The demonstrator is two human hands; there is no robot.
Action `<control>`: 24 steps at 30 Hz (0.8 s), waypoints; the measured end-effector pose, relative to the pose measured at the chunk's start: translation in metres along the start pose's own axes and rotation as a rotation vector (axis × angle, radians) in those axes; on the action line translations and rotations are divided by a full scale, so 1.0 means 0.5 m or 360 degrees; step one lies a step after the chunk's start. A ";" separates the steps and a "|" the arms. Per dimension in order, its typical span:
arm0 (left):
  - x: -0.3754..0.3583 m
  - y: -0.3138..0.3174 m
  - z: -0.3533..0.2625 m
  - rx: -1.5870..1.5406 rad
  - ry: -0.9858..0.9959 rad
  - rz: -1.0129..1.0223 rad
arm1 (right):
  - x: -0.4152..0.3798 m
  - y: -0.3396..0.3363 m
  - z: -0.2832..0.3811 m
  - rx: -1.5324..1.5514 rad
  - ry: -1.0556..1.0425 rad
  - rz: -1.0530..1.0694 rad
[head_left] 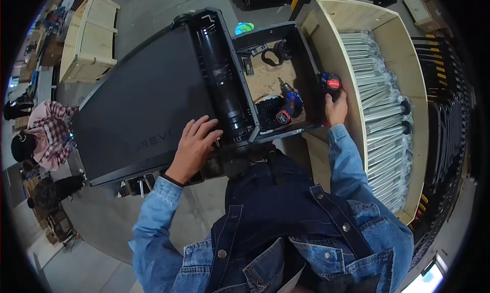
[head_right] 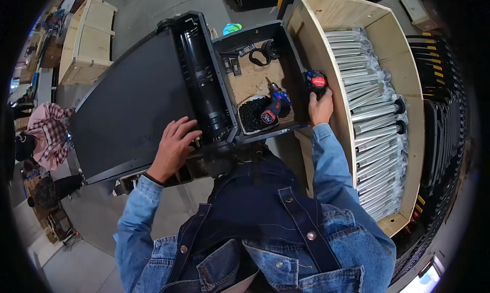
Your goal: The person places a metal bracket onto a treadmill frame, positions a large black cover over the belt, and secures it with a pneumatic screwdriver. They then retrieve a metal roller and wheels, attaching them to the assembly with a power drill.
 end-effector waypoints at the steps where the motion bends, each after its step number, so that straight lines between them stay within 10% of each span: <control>1: -0.021 -0.025 -0.007 -0.0035 -0.0172 -0.0131 | -0.014 -0.051 0.076 0.0000 -0.0216 -0.0075; 3: -0.109 -0.015 -0.006 -0.0111 -0.0602 -0.0415 | -0.064 -0.091 0.186 0.0143 -0.0490 -0.0067; 8: -0.388 0.097 -0.014 -0.0458 -0.1933 -0.0947 | -0.262 0.309 -0.095 0.0226 0.0775 0.1390; 11: -0.546 0.245 -0.012 -0.0821 -0.2404 -0.0823 | -0.362 0.416 -0.117 0.0841 0.2260 0.1424; 15: -0.636 0.297 0.057 -0.0539 -0.2583 -0.0814 | -0.342 0.496 -0.262 0.0535 0.2194 0.1539; 22: -0.674 0.436 0.307 0.0342 -0.1932 -0.0507 | -0.281 0.220 0.023 0.0962 0.2231 0.1430; 24: -0.649 0.460 0.350 0.0339 -0.2365 0.0313 | -0.240 0.102 0.083 0.0824 0.1809 0.1388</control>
Point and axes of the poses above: each hand's wrist, its own x-axis towards the middle knuckle, its own y-axis out of the palm, z = x × y, the point moved 8 cm from there along x, towards the middle knuckle, and after that the axes turned 14 degrees about -z, right-handed, at the moved point
